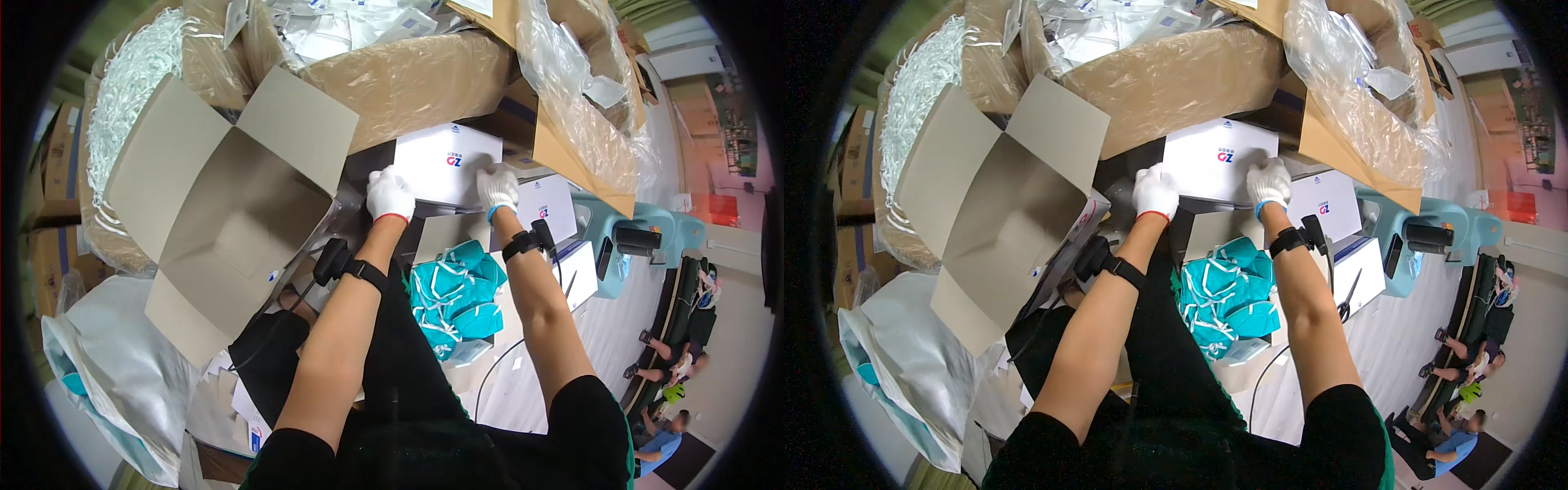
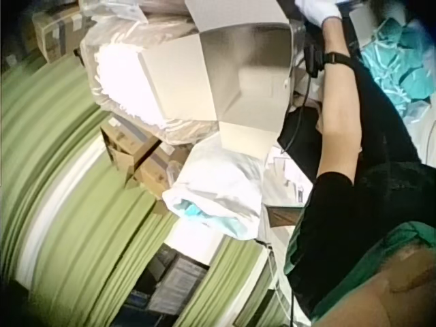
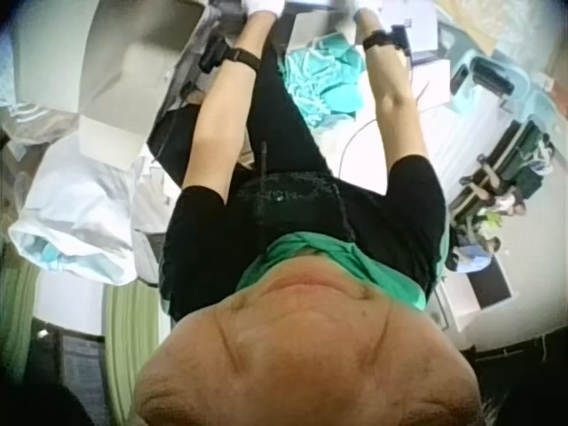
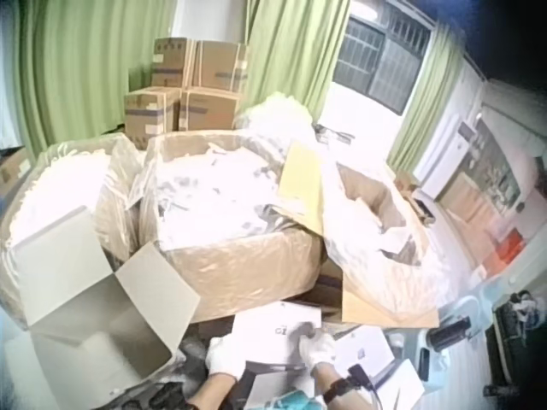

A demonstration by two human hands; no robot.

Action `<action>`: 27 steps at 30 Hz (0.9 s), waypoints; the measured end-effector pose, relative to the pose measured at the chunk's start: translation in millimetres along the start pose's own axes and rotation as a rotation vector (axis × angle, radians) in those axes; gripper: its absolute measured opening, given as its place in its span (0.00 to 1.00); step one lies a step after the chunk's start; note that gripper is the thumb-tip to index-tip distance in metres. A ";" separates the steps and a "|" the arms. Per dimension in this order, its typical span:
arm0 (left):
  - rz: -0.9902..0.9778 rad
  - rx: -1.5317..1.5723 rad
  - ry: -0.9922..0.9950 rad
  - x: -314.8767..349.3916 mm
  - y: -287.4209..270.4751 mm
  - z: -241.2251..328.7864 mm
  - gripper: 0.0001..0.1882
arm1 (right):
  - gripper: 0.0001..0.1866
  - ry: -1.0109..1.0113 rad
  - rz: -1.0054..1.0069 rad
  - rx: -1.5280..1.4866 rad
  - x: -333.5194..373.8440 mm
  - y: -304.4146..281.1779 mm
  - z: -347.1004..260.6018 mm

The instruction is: Packing medical masks and supplies into cardboard boxes.

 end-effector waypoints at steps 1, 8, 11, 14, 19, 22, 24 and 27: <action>-0.004 0.000 -0.004 -2.1 2.2 -1.9 0.16 | 0.20 0.023 0.025 0.025 3.1 -1.1 -2.7; -0.008 0.079 -0.164 -15.1 -0.1 -1.3 0.14 | 0.17 -0.554 -0.186 0.627 -36.0 18.6 2.5; 0.057 0.313 -0.171 -24.3 -15.6 -8.7 0.17 | 0.17 -0.512 0.154 0.121 -54.5 -15.7 -15.3; 0.178 0.459 -0.158 -14.8 -37.2 -26.9 0.19 | 0.20 -0.179 0.033 -0.725 -38.0 -22.9 -19.2; 0.188 0.749 -0.184 43.4 -49.0 -21.2 0.15 | 0.18 -0.134 0.098 -0.929 -10.4 -47.9 -11.5; 0.148 0.977 -0.170 84.9 -52.7 -26.9 0.09 | 0.13 -0.084 0.132 -1.073 21.3 -72.9 -23.1; 0.067 0.967 -0.131 112.7 -49.3 -20.1 0.09 | 0.13 0.061 0.136 -1.059 29.2 -75.5 -3.0; -0.091 0.795 -0.132 150.1 -54.9 0.6 0.08 | 0.13 -0.036 0.202 -1.045 35.2 -84.4 20.3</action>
Point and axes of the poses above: each hand's wrist, its own x-axis away from the middle knuckle, its own y-axis out of the palm, z = x × y, the point moved 9 cm from there along -x, towards the middle knuckle, and after that the axes turned 6 degrees about -y, right-handed, at the moved point
